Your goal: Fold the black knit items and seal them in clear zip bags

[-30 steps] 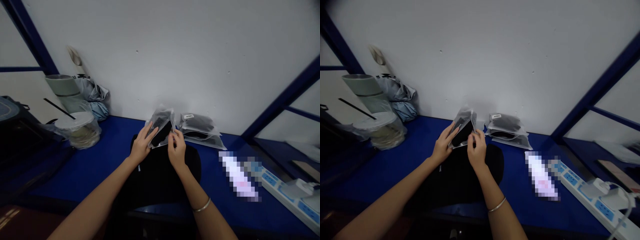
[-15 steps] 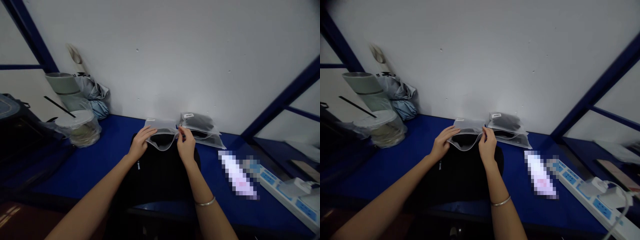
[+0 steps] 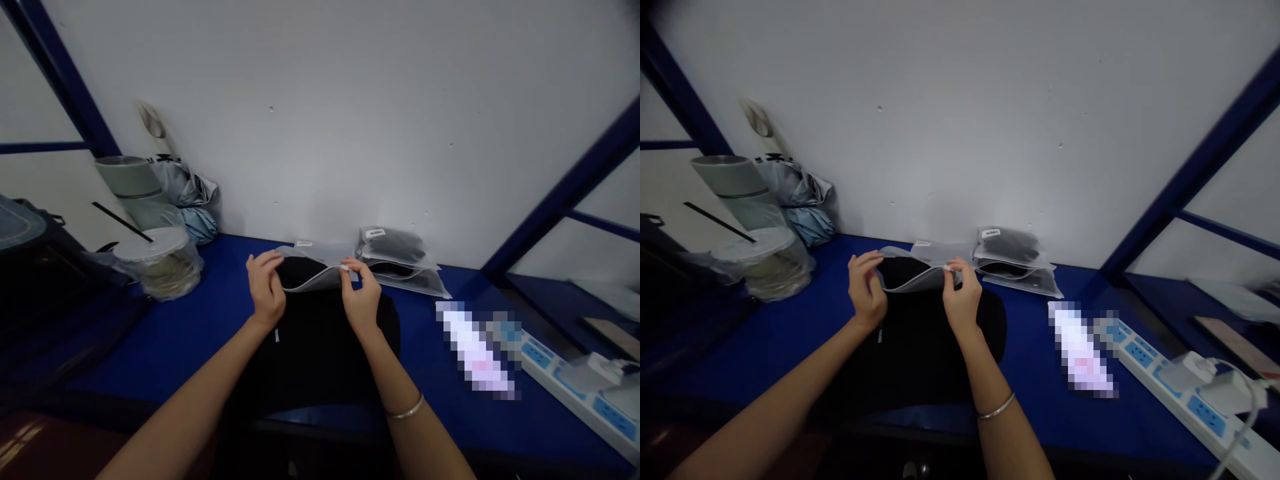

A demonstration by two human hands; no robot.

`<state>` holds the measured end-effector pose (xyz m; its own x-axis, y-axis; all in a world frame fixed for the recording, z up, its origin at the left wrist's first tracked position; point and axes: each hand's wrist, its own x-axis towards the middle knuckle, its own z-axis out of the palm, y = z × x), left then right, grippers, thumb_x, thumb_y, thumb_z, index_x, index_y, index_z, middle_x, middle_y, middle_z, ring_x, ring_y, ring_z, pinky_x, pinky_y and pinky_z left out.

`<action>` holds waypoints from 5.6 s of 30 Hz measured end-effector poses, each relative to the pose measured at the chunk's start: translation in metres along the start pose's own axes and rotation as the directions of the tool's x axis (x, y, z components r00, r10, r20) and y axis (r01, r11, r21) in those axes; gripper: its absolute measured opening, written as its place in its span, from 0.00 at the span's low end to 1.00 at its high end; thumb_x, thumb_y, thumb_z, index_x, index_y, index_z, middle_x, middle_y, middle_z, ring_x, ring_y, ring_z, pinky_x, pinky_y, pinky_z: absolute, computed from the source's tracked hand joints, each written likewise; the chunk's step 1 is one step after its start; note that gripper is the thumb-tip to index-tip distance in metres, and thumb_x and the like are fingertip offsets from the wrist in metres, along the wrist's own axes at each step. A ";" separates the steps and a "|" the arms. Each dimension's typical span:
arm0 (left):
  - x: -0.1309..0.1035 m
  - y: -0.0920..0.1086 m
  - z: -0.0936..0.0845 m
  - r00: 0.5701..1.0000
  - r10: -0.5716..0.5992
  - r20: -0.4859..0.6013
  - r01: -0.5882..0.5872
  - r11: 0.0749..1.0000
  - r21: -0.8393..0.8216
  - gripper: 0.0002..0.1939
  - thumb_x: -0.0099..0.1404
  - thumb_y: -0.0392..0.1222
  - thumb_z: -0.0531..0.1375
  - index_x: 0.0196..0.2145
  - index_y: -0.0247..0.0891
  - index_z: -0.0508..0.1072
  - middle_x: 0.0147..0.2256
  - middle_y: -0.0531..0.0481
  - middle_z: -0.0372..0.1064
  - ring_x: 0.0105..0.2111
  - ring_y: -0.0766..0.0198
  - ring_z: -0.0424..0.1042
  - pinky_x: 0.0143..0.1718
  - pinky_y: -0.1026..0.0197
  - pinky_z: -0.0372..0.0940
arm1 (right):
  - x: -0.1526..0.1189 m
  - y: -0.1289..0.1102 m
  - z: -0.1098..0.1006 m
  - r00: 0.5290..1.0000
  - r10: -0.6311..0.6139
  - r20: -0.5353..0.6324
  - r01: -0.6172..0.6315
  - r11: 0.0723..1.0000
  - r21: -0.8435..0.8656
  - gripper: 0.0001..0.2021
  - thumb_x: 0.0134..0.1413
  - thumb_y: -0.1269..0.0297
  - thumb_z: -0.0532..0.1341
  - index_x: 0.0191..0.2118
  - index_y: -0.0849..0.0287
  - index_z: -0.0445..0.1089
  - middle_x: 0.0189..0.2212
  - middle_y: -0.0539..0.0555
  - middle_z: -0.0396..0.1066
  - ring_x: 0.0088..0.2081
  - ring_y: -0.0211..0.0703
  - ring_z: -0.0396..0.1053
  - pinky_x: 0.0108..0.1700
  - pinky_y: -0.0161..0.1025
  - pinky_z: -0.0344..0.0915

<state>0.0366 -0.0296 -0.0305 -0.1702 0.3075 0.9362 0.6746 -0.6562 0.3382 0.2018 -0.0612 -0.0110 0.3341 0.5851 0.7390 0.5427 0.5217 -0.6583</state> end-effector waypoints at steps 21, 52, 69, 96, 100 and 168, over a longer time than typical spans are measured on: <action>0.005 0.026 -0.002 0.869 0.464 0.169 -0.472 0.882 0.005 0.08 0.57 0.29 0.55 0.33 0.39 0.68 0.29 0.53 0.74 0.40 0.59 0.72 0.55 0.41 0.40 | -0.016 -0.016 0.005 0.918 -0.362 0.162 0.352 0.932 0.088 0.09 0.51 0.76 0.53 0.32 0.60 0.69 0.30 0.53 0.74 0.34 0.37 0.72 0.39 0.35 0.69; 0.020 0.004 -0.007 0.911 0.131 0.391 -0.163 0.985 0.049 0.03 0.61 0.34 0.51 0.31 0.36 0.64 0.43 0.43 0.67 0.41 0.60 0.69 0.40 0.57 0.64 | -0.003 -0.006 -0.006 0.957 -0.064 -0.283 0.069 0.998 0.009 0.03 0.53 0.69 0.52 0.31 0.59 0.62 0.27 0.50 0.64 0.30 0.35 0.65 0.34 0.34 0.63; 0.024 -0.003 -0.007 0.861 0.036 0.507 -0.047 0.999 0.009 0.07 0.63 0.36 0.49 0.29 0.37 0.64 0.28 0.49 0.65 0.30 0.63 0.65 0.32 0.61 0.60 | 0.004 -0.006 -0.014 0.938 -0.072 -0.340 0.086 0.996 0.025 0.02 0.53 0.68 0.52 0.32 0.59 0.61 0.26 0.50 0.63 0.28 0.33 0.65 0.29 0.31 0.62; 0.023 0.002 -0.010 0.858 0.064 0.510 0.001 0.992 -0.126 0.08 0.61 0.43 0.53 0.31 0.37 0.68 0.27 0.50 0.68 0.30 0.63 0.67 0.32 0.61 0.62 | 0.010 0.001 -0.019 0.959 -0.036 -0.281 0.029 0.999 -0.029 0.04 0.52 0.65 0.52 0.31 0.59 0.61 0.24 0.48 0.61 0.25 0.33 0.63 0.25 0.31 0.60; 0.024 0.003 -0.010 0.859 0.011 0.512 0.076 0.986 -0.149 0.07 0.61 0.41 0.53 0.29 0.38 0.68 0.27 0.51 0.68 0.29 0.65 0.68 0.32 0.62 0.62 | 0.009 0.000 -0.018 0.948 -0.039 -0.316 0.029 0.999 -0.036 0.04 0.53 0.65 0.52 0.31 0.59 0.60 0.24 0.48 0.60 0.25 0.33 0.63 0.25 0.31 0.60; 0.022 -0.026 0.005 0.326 -0.771 0.548 0.944 0.300 -0.139 0.10 0.43 0.45 0.58 0.17 0.35 0.66 0.12 0.56 0.60 0.13 0.71 0.58 0.15 0.68 0.54 | -0.018 -0.021 0.000 0.700 -0.666 0.259 0.714 0.664 -0.224 0.15 0.44 0.77 0.49 0.34 0.53 0.67 0.39 0.46 0.73 0.57 0.46 0.52 0.59 0.60 0.35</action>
<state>0.0194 -0.0021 -0.0189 -0.1818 0.9833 -0.0081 -0.0583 -0.0025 0.9983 0.1847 -0.0828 -0.0103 -0.3268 0.2226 0.9185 0.7708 0.6251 0.1228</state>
